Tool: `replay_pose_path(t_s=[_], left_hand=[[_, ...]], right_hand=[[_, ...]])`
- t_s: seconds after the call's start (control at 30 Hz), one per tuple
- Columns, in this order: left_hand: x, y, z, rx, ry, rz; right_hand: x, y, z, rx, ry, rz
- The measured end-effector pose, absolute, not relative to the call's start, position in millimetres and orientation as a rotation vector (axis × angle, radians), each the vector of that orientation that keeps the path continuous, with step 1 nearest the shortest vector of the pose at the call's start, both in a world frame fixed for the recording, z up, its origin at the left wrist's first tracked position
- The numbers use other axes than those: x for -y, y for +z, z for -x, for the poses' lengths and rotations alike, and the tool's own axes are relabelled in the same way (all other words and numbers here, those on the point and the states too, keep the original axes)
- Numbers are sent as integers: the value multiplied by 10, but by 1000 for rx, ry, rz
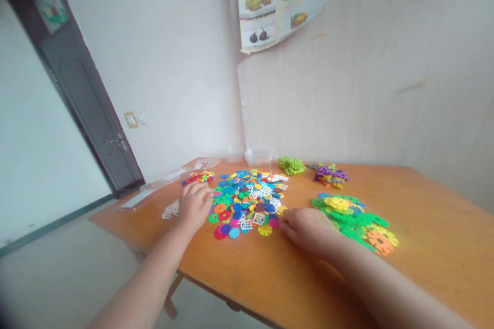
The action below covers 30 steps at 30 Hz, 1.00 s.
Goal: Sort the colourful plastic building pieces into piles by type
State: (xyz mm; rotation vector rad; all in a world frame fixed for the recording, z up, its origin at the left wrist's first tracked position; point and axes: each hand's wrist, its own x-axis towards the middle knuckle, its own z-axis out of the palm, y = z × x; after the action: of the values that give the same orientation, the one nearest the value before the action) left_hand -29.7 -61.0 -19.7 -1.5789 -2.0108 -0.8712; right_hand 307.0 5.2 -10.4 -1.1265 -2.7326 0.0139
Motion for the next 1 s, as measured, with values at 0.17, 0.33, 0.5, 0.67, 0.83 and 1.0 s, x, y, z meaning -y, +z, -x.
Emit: replay_pose_path(t_s=[0.17,0.33,0.5,0.67,0.83,1.0], left_hand=[[621,-218,-191,1745,-904,2081],[631,-232,-533,1664,-807,2319],[587,-236,-611,1636,-708,2335],[570,-250,-610,1643,-720,2300],[581,-226,-621,1629,-800,2200],[591,-150,-478,1711,-944,1920]], right_hand=[[-26,-105,-3059,2732,67,1096],[-17,-103,-3055,2727,73,1081],[-7,-94,-3052,2724,51,1086],[-27,-126,-3051,2722,33,1101],[-40,-150,-3046,2713,56,1094],[-31,-137,-3058,2731,106,1096]])
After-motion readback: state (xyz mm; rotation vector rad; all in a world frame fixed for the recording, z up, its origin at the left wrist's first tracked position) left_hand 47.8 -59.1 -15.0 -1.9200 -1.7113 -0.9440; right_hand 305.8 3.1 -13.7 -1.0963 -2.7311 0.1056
